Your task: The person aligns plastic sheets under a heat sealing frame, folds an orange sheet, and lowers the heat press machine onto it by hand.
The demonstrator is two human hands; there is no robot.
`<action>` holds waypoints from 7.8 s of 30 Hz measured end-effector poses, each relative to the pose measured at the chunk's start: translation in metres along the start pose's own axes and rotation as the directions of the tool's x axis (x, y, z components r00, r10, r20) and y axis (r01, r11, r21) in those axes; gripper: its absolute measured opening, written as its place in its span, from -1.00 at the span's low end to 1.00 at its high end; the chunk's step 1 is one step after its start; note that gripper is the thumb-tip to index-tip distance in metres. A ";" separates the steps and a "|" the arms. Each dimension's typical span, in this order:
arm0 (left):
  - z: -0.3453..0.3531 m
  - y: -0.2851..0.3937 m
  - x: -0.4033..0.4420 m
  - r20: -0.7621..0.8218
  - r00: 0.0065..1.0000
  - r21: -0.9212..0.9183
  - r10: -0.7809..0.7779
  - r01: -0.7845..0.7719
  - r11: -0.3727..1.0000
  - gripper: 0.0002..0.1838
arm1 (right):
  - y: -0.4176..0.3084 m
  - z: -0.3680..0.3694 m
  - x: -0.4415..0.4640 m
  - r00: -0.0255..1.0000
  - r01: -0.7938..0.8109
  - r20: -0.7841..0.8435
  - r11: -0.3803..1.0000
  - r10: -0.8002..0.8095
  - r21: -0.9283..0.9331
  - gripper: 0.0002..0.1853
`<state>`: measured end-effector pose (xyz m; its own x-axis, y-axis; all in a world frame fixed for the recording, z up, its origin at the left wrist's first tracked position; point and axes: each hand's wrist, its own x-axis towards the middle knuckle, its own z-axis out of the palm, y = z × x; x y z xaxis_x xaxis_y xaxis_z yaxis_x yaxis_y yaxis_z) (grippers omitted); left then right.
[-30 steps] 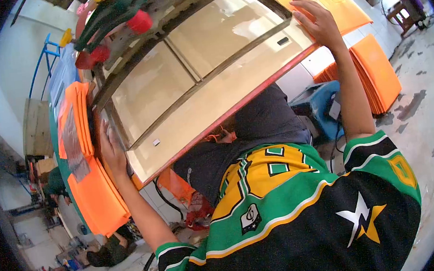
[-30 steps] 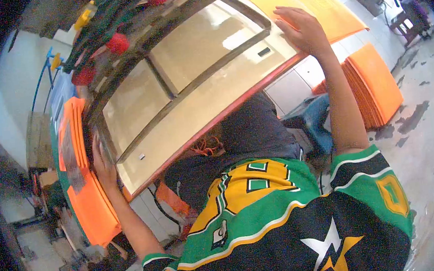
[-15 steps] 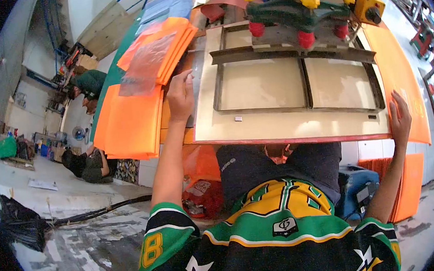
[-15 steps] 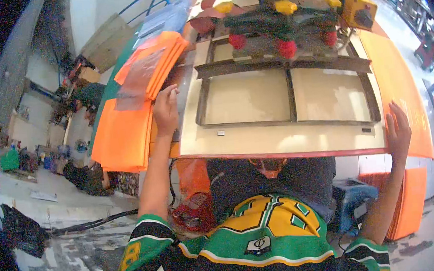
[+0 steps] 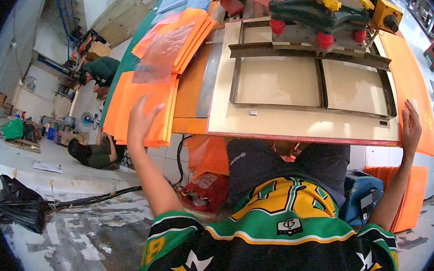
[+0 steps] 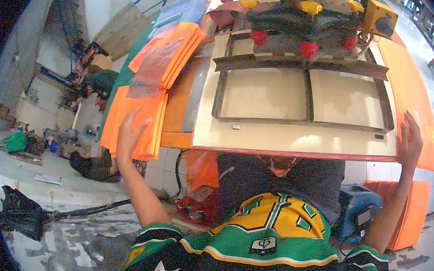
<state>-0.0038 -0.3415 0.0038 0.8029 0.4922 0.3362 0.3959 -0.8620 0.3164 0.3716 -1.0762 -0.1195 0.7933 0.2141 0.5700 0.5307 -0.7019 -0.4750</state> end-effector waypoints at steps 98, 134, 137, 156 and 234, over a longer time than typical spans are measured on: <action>0.101 0.263 -0.146 0.449 0.277 -0.843 0.850 -0.183 0.505 -0.56 | -0.326 0.122 -0.067 0.058 -0.125 0.745 0.736 -0.664 0.666 -0.11; 0.096 0.255 -0.145 0.410 0.455 -0.863 0.791 -0.088 0.498 -0.67 | -0.311 0.128 -0.109 0.459 0.324 0.807 0.916 -0.371 0.236 -0.84; 0.079 0.256 -0.131 0.414 0.507 -0.849 0.756 -0.084 0.521 -0.70 | -0.314 0.114 -0.095 0.451 0.265 0.760 0.883 -0.468 0.387 -0.89; 0.117 0.261 -0.030 0.101 0.821 -0.456 0.562 -0.464 0.760 -0.60 | -0.266 0.078 -0.049 0.616 0.316 0.444 0.720 -0.651 0.618 -0.49; 0.087 0.205 -0.077 0.066 0.930 -0.540 0.362 -0.272 0.797 -0.89 | -0.222 -0.065 -0.028 0.985 0.044 0.091 0.718 -0.147 0.695 -0.62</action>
<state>0.0544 -0.5663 -0.0345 0.9193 0.1373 0.3687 -0.1435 -0.7555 0.6392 0.2121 -0.9712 0.0135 0.7301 0.3758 0.5707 0.6229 -0.0225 -0.7820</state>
